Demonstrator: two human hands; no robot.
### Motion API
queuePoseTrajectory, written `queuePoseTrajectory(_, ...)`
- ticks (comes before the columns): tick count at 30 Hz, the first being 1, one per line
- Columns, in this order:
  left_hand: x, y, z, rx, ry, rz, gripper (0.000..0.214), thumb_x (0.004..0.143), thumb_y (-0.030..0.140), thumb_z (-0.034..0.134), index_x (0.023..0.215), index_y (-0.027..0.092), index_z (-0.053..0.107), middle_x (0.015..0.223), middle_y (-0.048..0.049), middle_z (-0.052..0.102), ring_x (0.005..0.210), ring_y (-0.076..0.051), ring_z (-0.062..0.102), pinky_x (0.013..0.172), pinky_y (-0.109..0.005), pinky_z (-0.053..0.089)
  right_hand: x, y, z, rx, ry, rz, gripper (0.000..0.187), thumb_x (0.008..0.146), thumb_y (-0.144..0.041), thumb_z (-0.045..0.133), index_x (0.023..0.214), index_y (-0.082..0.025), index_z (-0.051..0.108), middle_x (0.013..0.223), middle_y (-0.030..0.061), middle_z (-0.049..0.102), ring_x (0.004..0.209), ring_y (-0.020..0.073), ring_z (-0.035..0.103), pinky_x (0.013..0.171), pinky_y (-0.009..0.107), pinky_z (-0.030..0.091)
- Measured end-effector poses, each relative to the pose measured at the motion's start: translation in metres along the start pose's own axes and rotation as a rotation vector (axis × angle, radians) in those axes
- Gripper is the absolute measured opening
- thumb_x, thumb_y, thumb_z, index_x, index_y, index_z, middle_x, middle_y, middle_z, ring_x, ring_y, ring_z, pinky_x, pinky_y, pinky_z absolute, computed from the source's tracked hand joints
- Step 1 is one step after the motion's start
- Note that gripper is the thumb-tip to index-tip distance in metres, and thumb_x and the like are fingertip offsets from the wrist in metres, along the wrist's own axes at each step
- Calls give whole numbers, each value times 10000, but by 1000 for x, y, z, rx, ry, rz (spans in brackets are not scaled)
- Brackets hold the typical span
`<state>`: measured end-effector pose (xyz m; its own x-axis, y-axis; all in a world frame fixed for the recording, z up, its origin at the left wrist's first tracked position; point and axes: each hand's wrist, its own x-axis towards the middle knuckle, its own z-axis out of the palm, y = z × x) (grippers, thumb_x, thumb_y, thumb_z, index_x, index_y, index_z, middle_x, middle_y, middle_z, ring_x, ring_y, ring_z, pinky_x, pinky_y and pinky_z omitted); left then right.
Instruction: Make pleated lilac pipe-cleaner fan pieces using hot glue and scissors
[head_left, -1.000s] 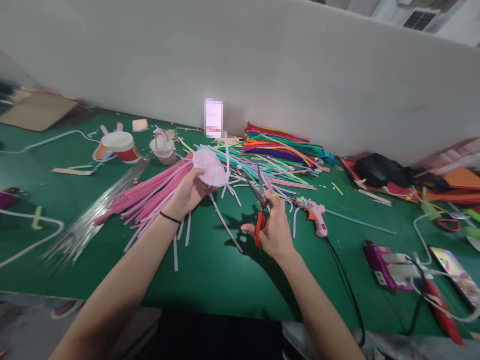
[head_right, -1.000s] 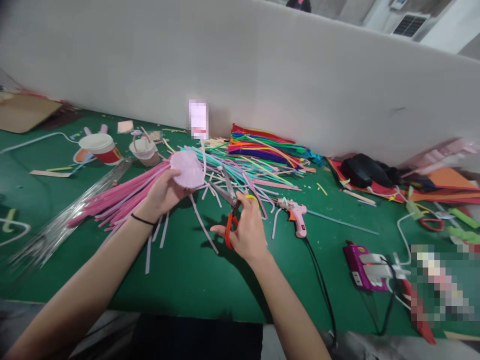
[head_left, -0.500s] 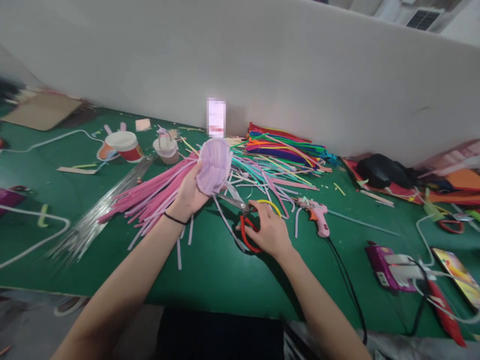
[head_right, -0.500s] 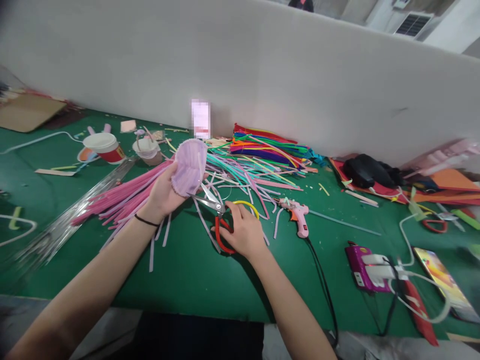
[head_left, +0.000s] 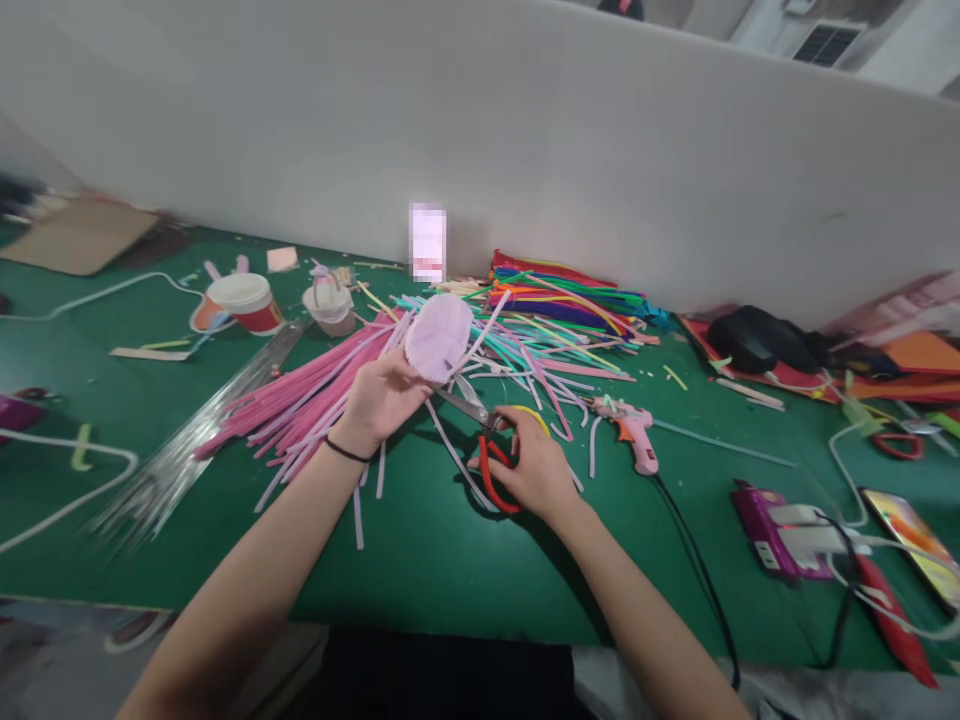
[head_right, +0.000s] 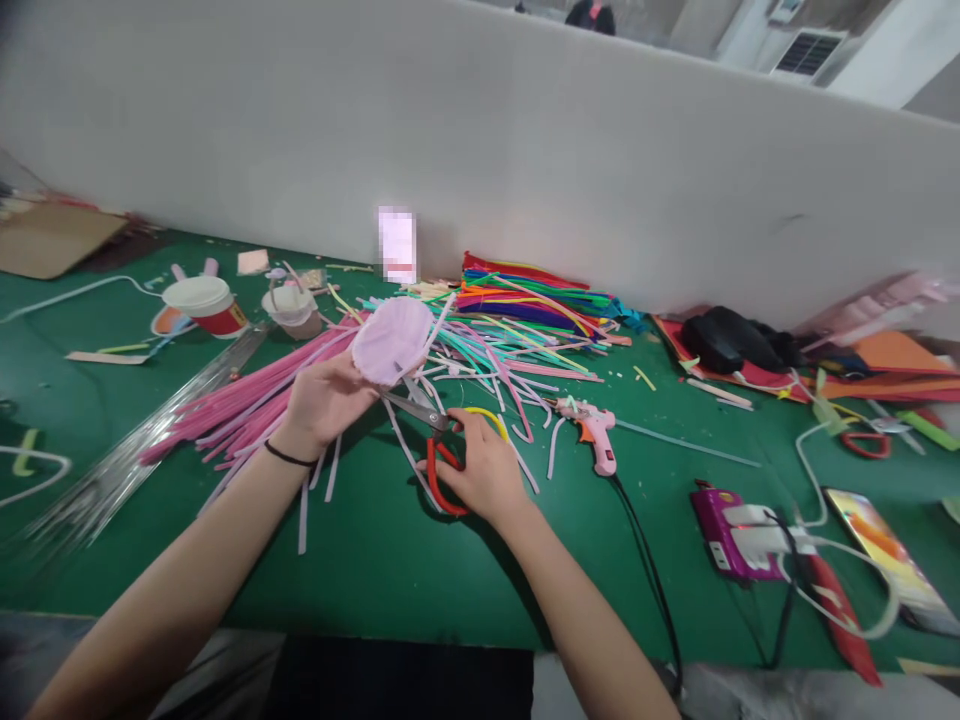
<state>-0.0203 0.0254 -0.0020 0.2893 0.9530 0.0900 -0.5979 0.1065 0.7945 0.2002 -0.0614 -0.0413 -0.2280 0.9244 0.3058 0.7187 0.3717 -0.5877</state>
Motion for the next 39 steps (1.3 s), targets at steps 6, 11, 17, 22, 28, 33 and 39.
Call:
queuePoseTrajectory(6, -5, -7, 8, 282, -20, 72, 874, 663, 136, 797, 1450, 215, 425, 1416, -140, 545, 1248, -315, 565, 991, -383, 524, -1, -2, -4, 152, 51, 92, 658, 756, -433, 757, 1302, -210, 465, 1099, 78, 647, 742, 181, 594, 734, 360, 532)
queuePoseTrajectory(11, -6, -13, 15, 422, 0, 281, 1215, 685, 313, 859, 1542, 414, 4, 1540, -122, 392, 1318, -329, 497, 966, -445, 534, -1, -2, -7, 161, 67, 90, 715, 736, -441, 776, 1325, -206, 445, 1148, 96, 637, 830, 202, 626, 788, 371, 535)
queuePoseTrajectory(17, -8, -12, 23, 580, 45, 357, 1027, 690, 407, 846, 1520, 345, 244, 1512, -124, 423, 1372, -335, 430, 1057, -452, 457, -1, -4, -11, 151, 90, 36, 707, 754, -471, 758, 1324, -196, 442, 1178, 119, 631, 998, 246, 650, 862, 395, 542)
queuePoseTrajectory(22, -9, -12, 29, 619, 84, 385, 985, 686, 475, 831, 1498, 300, 300, 1562, -142, 347, 1417, -344, 365, 1106, -454, 401, -2, -3, -13, 133, 79, 6, 729, 774, -498, 738, 1353, -193, 416, 1229, 137, 616, 1085, 265, 642, 914, 415, 532)
queuePoseTrajectory(28, -9, -12, 26, 671, 65, 395, 986, 726, 464, 805, 1522, 293, 250, 1593, -134, 291, 1443, -340, 318, 1119, -445, 385, -2, 0, -19, 93, 34, -46, 731, 800, -507, 709, 1373, -194, 379, 1308, 154, 580, 1145, 278, 623, 932, 431, 526)
queuePoseTrajectory(33, -11, -10, 26, 685, 68, 383, 953, 748, 440, 794, 1521, 272, 263, 1548, -142, 370, 1443, -351, 310, 1113, -461, 389, -4, 0, -24, 91, -2, -111, 628, 884, -463, 618, 1383, -176, 366, 1300, 165, 582, 1147, 279, 616, 918, 436, 528)
queuePoseTrajectory(39, -8, -16, 18, 692, 54, 364, 804, 778, 415, 769, 1468, 324, 367, 1537, -97, 393, 1392, -306, 407, 1128, -435, 374, -3, -2, -28, 73, -44, -106, 594, 893, -364, 585, 1402, -163, 355, 1278, 164, 607, 1114, 273, 636, 908, 435, 535)
